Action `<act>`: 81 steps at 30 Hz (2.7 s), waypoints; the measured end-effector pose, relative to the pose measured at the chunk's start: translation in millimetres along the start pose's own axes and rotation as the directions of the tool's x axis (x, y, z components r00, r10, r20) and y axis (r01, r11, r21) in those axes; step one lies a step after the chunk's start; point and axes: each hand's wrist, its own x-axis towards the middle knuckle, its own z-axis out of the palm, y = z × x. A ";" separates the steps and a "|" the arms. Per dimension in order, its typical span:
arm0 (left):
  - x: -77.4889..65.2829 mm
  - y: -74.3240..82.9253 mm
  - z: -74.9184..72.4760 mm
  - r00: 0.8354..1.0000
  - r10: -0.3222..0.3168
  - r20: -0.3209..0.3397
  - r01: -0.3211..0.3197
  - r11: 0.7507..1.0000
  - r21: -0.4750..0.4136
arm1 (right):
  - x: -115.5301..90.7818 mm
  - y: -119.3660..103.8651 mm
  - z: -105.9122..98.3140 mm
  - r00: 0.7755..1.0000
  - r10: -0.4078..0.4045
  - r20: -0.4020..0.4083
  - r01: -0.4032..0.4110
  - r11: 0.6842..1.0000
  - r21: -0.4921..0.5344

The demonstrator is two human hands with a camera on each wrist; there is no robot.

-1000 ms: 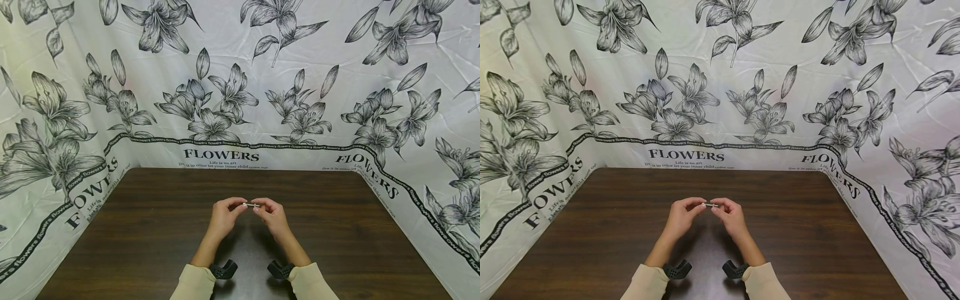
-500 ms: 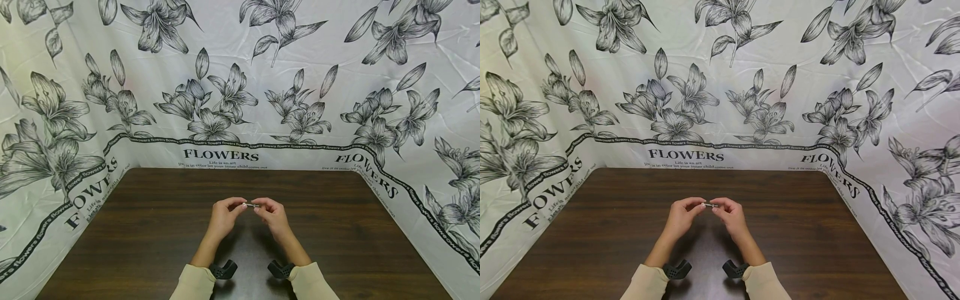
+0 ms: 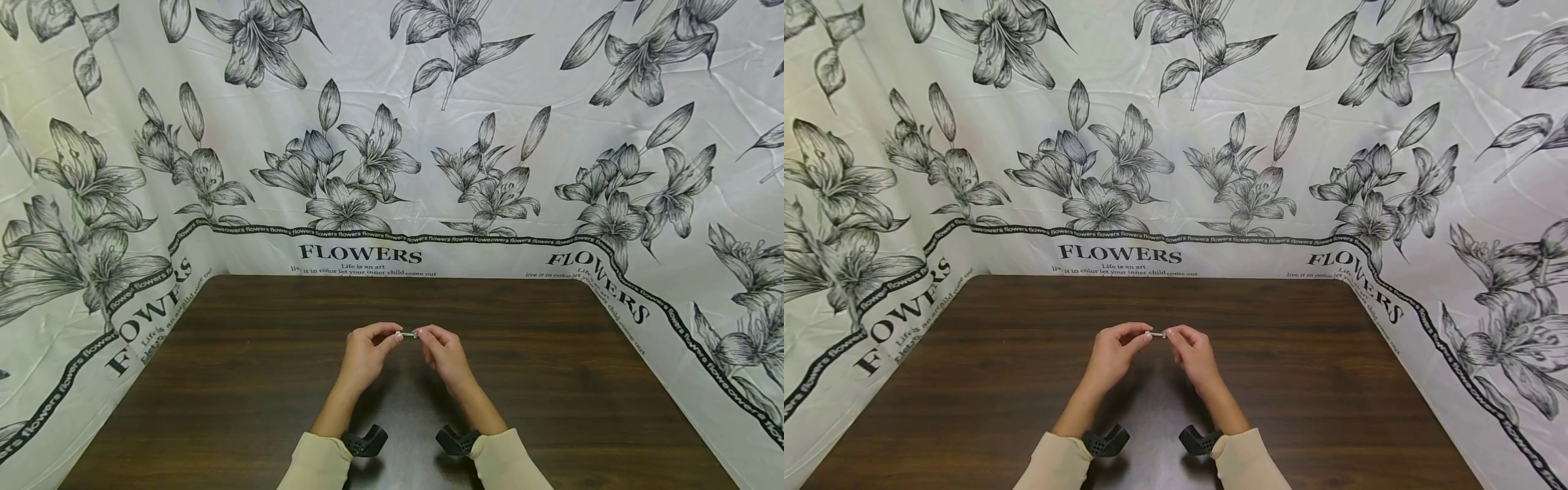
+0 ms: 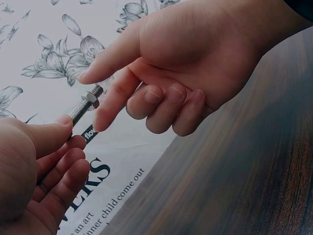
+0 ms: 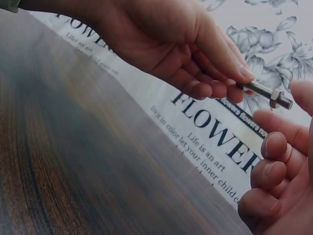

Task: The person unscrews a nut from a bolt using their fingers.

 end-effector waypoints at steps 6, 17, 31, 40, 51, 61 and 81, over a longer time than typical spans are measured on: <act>0.0 0.4 -0.1 1.000 0.004 -0.001 -0.004 1.000 -0.003 | 0.2 -0.9 0.5 0.999 0.041 -0.009 -0.041 0.999 -0.031; -1.0 1.0 -0.4 1.000 0.004 -0.002 -0.004 1.000 -0.005 | -0.3 -0.4 0.1 0.999 0.035 -0.020 -0.035 0.999 -0.003; -0.1 0.2 -0.5 1.000 0.003 0.007 -0.003 1.000 0.020 | -1.3 0.1 0.1 1.000 -0.014 -0.021 0.015 0.999 0.048; -0.3 -0.4 0.0 1.000 -0.012 0.012 0.011 1.000 0.023 | -1.1 2.1 -1.2 0.998 -0.065 -0.001 0.065 0.994 0.091; -0.4 -0.5 -0.2 1.000 -0.004 0.006 0.004 0.999 0.036 | -1.2 0.5 -0.9 0.995 -0.095 0.002 0.095 0.990 0.101; -0.7 -0.6 -0.3 1.000 0.004 -0.005 -0.004 1.000 0.008 | -0.1 0.3 0.4 1.000 0.021 -0.010 -0.022 1.000 -0.008; -0.7 -1.7 -1.5 1.000 0.004 -0.008 -0.004 1.000 0.010 | 0.6 2.5 0.9 1.000 0.011 -0.016 -0.011 1.000 -0.003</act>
